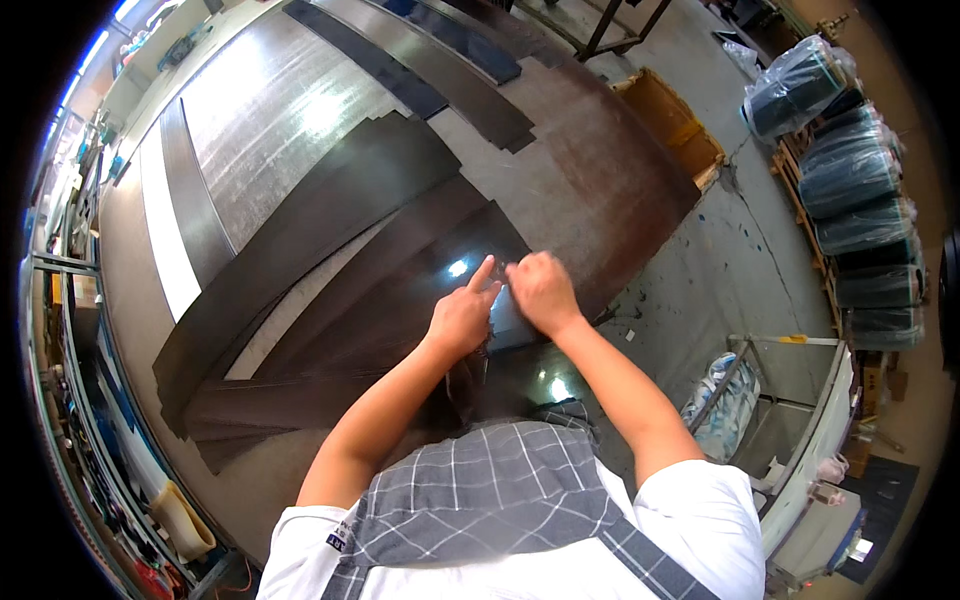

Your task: The person peels a protective plastic film from the surface of a large, dark, curved panel. They carefully lift the film edge and pull it away, then crumple the removed film and discard it. The person repeats this process for multiple sections of the panel.

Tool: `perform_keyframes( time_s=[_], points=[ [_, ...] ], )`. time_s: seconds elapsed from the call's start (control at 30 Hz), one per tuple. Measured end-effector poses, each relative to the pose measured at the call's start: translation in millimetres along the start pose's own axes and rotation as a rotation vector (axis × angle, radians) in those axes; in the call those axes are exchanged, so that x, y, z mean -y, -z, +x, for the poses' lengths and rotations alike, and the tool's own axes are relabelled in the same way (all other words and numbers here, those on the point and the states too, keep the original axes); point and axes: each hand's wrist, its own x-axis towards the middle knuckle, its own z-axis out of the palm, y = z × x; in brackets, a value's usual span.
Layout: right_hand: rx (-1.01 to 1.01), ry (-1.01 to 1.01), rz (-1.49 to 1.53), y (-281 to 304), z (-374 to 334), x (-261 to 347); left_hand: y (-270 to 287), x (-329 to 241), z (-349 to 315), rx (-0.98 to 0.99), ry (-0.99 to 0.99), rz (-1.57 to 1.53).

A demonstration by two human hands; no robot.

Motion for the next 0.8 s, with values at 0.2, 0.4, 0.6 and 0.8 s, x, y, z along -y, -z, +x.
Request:
perform_keyframes(
  time_s=[0.2,0.4,0.6,0.8],
  points=[
    [0.131,-0.574,0.765,9,20,-18,-5,18,1,-0.118,-0.189,-0.512],
    [0.55,-0.52,0.602,2,24,-39,9,41,4,-0.469,0.352,-1.271],
    [0.18,-0.583,0.353,8,37,-20,-5,31,19,-0.316,0.133,-0.132],
    [0.024,-0.406,0.113,-18,26,-24,-6,6,-1,-0.213,-0.061,-0.148]
  ],
)
